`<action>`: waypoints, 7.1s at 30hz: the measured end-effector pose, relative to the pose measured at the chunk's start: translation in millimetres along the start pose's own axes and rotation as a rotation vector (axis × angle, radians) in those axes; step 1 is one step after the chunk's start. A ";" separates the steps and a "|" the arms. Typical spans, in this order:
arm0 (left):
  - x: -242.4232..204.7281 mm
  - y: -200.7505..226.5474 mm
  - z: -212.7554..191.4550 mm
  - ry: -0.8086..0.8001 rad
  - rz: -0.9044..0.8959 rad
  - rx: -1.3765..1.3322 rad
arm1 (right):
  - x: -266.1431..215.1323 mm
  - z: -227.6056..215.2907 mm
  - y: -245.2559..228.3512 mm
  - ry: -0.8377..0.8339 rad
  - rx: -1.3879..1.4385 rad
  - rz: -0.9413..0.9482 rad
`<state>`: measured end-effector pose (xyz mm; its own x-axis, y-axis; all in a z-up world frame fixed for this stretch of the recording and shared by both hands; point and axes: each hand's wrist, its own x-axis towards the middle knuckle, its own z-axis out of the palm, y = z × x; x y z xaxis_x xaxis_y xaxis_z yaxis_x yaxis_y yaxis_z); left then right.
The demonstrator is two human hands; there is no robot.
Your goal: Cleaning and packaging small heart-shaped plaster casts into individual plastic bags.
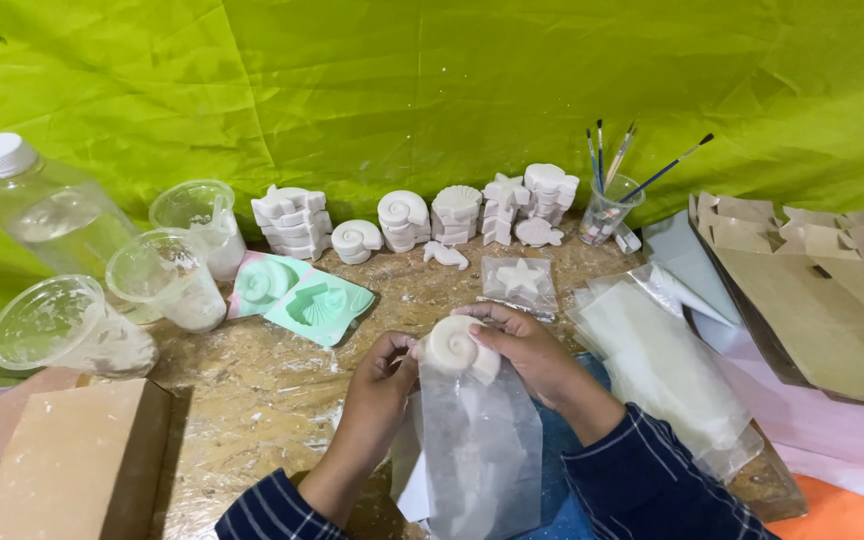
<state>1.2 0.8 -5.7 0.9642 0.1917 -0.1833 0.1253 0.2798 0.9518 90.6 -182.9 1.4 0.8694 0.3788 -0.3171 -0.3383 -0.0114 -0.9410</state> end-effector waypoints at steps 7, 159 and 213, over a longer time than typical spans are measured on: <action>-5.8 2.7 0.6 0.080 0.124 0.323 | 1.5 -3.8 7.9 -0.064 -0.004 0.065; -23.7 -0.4 22.3 -0.384 -0.181 -0.134 | -2.7 -20.3 -6.3 0.147 -0.211 -0.550; -9.0 8.9 7.7 0.017 0.142 -0.238 | -13.4 22.6 -26.9 -0.117 -0.503 -0.393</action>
<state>-4.6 -5.6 6.3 0.9639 0.2599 -0.0576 -0.0718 0.4621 0.8839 79.9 -166.8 33.6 0.8397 0.5408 0.0502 0.2315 -0.2728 -0.9338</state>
